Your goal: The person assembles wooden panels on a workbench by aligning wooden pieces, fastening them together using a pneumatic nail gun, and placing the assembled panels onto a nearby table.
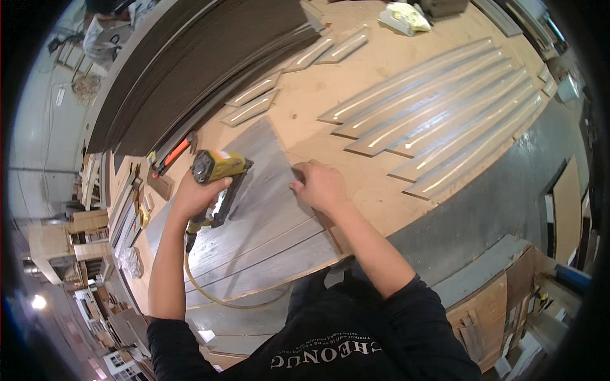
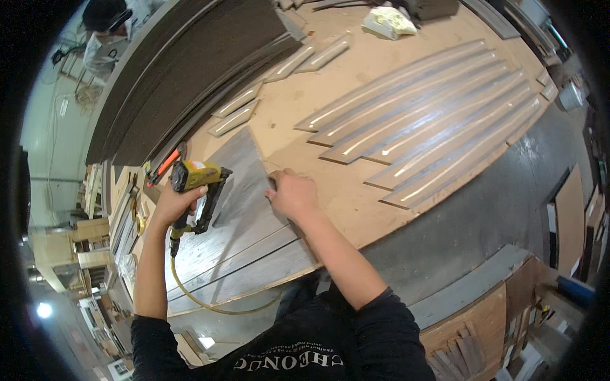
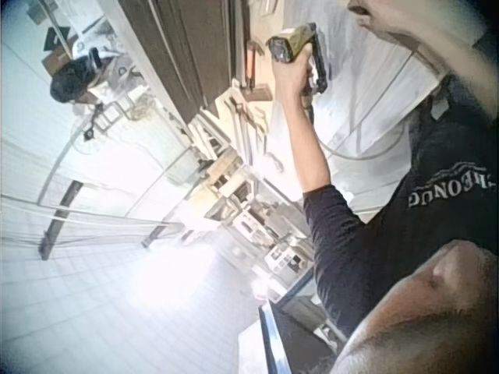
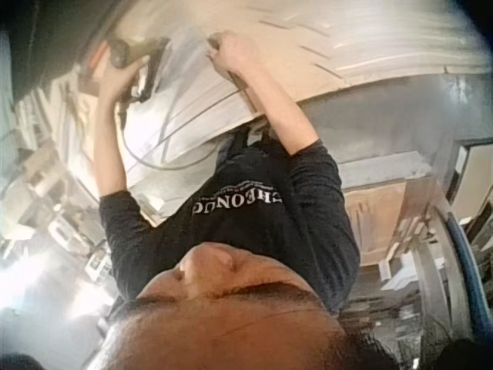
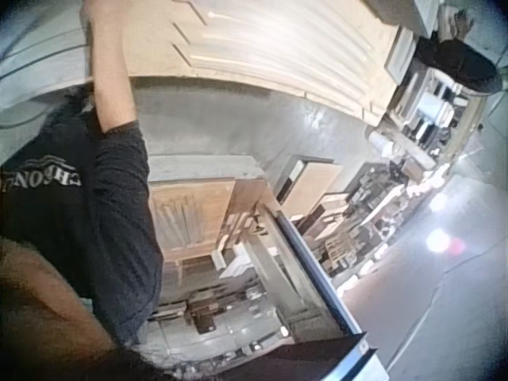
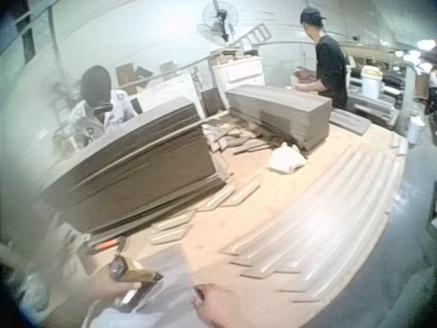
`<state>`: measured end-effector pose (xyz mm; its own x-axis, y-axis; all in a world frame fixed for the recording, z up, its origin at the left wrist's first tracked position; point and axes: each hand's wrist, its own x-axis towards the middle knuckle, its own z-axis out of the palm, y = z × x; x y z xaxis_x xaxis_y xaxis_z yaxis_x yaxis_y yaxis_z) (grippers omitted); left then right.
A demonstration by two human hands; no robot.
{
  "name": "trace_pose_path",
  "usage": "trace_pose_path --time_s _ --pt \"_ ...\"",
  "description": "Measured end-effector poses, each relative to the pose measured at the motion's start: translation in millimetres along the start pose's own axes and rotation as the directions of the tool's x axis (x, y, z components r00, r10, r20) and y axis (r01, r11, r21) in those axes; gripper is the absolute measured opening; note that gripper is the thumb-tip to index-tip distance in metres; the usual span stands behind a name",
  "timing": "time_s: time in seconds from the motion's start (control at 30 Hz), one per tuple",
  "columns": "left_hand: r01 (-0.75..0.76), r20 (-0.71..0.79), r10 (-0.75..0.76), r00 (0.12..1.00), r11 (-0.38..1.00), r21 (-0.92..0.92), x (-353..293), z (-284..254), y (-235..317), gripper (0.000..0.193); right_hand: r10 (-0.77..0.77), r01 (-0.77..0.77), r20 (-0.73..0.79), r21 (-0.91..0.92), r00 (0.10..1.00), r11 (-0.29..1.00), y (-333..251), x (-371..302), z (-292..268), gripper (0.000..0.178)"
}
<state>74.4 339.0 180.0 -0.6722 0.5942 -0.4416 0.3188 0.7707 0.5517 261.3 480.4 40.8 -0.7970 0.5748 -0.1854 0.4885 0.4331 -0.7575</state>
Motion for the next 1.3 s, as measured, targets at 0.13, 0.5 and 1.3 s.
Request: trace_pose_path --time_s 0.13,0.5,1.3 --pt "0.031 -0.069 -0.041 0.997 0.989 -0.141 -27.7 -30.1 -51.8 0.033 -0.281 0.231 -0.299 -0.193 0.912 0.954 -34.1 9.5 6.1 0.036" --pt "0.131 -0.001 -0.131 0.991 0.991 0.012 -26.7 -46.9 -96.3 0.037 -0.422 0.402 -0.072 -0.2 0.904 0.894 -78.0 50.0 94.4 0.022" --pt "0.28 -0.08 -0.275 0.958 0.957 0.069 -80.8 -122.8 -218.1 0.037 -0.466 0.406 -0.133 -0.326 0.875 0.854 -83.7 46.0 99.1 0.029"
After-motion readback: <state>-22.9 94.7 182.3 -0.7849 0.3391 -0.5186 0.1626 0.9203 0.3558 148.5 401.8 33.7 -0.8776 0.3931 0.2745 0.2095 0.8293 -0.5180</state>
